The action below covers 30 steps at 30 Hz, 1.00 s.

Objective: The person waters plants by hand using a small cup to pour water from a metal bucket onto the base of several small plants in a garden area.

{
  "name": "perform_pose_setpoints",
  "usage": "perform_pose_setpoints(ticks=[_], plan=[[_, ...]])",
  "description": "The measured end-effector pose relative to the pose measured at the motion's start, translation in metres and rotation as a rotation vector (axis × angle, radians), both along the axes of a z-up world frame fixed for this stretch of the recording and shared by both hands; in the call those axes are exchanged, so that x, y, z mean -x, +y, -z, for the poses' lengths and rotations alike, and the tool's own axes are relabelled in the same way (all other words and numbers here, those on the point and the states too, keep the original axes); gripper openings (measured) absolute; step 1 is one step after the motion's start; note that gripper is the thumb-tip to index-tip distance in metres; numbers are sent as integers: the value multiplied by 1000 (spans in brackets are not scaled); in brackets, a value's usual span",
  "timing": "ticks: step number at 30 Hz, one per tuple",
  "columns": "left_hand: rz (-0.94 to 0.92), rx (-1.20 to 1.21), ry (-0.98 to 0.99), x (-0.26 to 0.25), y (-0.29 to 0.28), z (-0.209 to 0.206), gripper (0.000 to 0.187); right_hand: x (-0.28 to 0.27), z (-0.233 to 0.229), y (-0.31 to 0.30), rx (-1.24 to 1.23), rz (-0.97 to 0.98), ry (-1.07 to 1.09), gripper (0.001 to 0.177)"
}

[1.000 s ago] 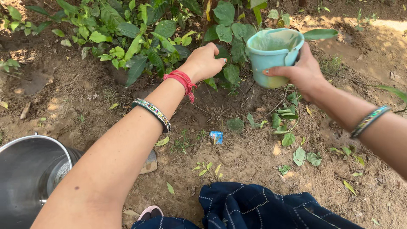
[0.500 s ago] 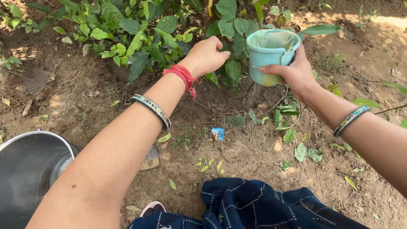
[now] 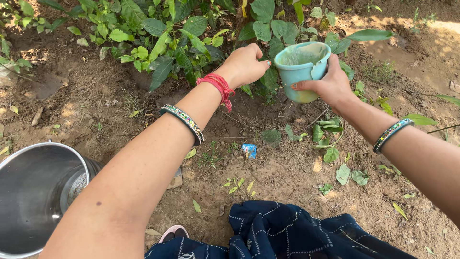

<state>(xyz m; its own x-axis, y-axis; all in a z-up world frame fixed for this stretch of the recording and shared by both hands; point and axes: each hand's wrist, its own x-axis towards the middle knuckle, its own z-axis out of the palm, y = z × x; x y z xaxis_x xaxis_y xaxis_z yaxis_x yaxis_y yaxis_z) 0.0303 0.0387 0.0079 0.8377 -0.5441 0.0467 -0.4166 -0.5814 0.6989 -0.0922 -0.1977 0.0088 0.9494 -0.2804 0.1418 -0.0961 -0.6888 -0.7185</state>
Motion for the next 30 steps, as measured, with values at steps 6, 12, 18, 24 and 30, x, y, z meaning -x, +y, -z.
perform_pose_setpoints(ticks=[6, 12, 18, 24, 30], plan=[[-22, 0, 7, -1, 4, 2, 52, 5, 8, 6, 26, -14, 52, 106], [-35, -12, 33, -3, 9, 2, 52, 4, 15, 12, 81, -20, 133, 110], [-31, -31, 21, -3, 7, 2, 54, -5, 21, 14, 90, -28, 163, 113], [-31, -28, 59, 0, 6, 2, 55, -15, 25, 13, 166, -42, 163, 116], [-23, -30, 45, -2, 11, 7, 54, -21, 29, 12, 208, -37, 194, 115]])
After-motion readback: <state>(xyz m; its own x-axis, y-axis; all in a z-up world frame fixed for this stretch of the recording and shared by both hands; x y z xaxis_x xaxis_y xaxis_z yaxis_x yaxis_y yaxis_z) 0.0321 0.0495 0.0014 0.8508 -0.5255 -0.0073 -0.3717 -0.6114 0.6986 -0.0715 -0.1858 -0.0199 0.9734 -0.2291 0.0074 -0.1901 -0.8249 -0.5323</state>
